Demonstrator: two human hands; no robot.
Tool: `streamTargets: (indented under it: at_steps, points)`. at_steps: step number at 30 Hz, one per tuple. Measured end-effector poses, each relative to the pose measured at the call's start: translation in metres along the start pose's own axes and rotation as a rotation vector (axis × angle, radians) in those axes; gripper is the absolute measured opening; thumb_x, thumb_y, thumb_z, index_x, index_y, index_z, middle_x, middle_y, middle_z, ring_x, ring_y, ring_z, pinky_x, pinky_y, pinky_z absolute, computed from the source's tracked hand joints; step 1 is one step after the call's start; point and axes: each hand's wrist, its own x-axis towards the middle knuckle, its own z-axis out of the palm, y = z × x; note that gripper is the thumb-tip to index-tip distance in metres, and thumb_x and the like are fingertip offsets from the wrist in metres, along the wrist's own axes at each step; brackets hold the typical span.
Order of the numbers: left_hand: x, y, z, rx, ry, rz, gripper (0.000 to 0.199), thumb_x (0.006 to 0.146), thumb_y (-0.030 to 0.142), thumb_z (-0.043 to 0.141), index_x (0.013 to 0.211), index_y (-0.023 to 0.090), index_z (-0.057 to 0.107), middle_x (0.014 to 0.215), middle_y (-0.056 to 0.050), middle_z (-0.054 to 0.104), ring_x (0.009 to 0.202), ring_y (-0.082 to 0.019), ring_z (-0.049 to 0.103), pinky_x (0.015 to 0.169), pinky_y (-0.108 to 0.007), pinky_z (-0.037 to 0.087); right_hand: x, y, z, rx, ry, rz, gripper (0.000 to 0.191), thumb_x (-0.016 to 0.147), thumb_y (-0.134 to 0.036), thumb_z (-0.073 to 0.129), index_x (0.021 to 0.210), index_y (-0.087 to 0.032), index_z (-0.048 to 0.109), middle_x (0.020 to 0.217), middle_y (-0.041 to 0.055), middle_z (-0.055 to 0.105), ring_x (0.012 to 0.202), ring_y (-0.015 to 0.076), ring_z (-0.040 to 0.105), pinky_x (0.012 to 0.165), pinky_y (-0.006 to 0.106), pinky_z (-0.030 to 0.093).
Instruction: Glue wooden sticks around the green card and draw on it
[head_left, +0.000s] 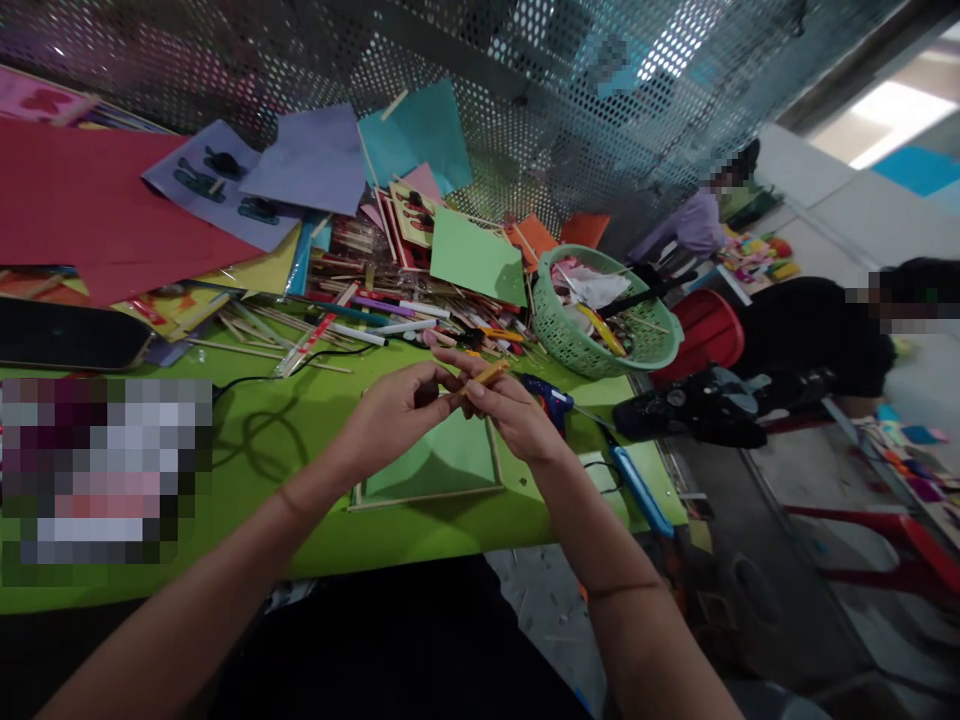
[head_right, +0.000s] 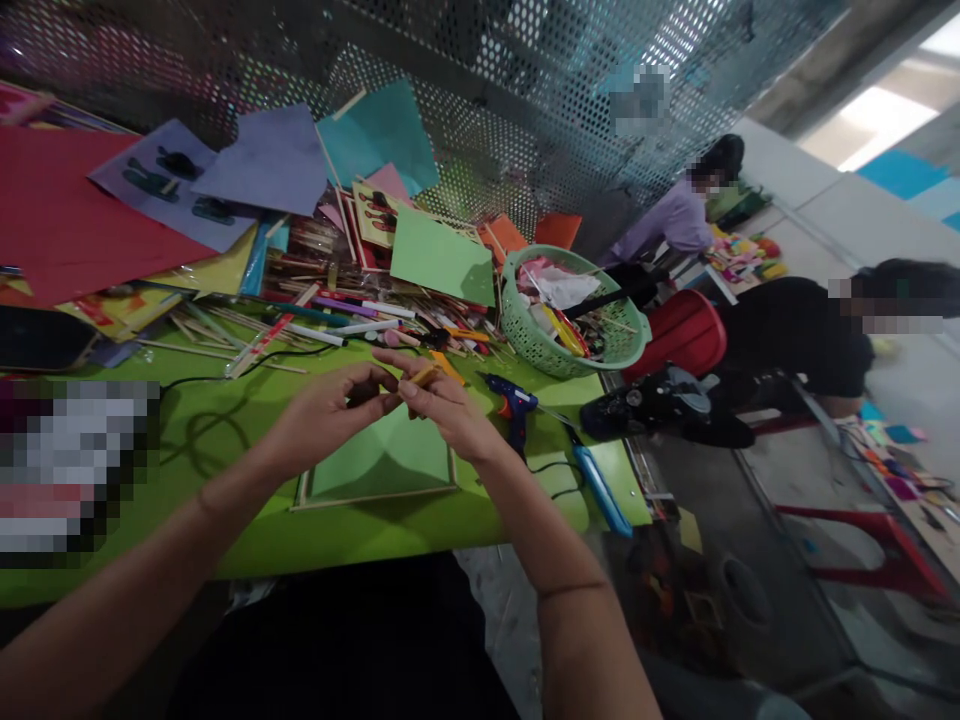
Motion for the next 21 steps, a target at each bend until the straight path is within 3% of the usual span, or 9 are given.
streamTargets:
  at_steps: [4,8,15,21]
  points:
    - [-0.001,-0.008,0.002,-0.058,0.069,-0.053,0.031,0.094,0.048,0.062,0.094,0.017,0.067,0.071,0.002,0.064,0.058,-0.011,0.048,0.052,-0.024,0.036,0.005,0.003,0.006,0.040,0.132,-0.044,0.030,0.091,-0.051,0.073,0.105,-0.025,0.074,0.083,-0.0017,0.058,0.063,0.0111,0.048,0.058,0.025,0.044]
    - [-0.005,-0.014,-0.003,-0.061,0.084,-0.034,0.029,0.095,0.046,0.061,0.091,0.018,0.068,0.074,0.001,0.067,0.061,-0.012,0.052,0.056,-0.024,0.039,0.013,0.004,0.010,-0.012,0.122,-0.033,0.034,0.088,-0.055,0.075,0.094,-0.022,0.069,0.075,-0.0035,0.056,0.060,0.0103,0.048,0.054,0.023,0.042]
    - [-0.009,-0.024,-0.005,0.363,0.112,0.187,0.025,0.096,0.026,0.053,0.074,0.020,0.063,0.071,-0.002,0.065,0.068,-0.016,0.057,0.065,-0.030,0.038,0.011,0.016,0.015,-0.115,0.169,-0.026,0.036,0.090,-0.057,0.072,0.093,-0.022,0.065,0.069,-0.0058,0.052,0.055,0.0086,0.043,0.050,0.022,0.038]
    - [-0.010,-0.027,0.004,0.577,0.176,0.312,0.020,0.096,0.022,0.052,0.079,0.021,0.063,0.074,-0.002,0.067,0.072,-0.018,0.061,0.072,-0.034,0.040,0.005,0.026,0.012,-0.151,0.191,-0.026,0.032,0.093,-0.054,0.070,0.094,-0.022,0.066,0.073,-0.0044,0.057,0.057,0.0088,0.045,0.051,0.022,0.039]
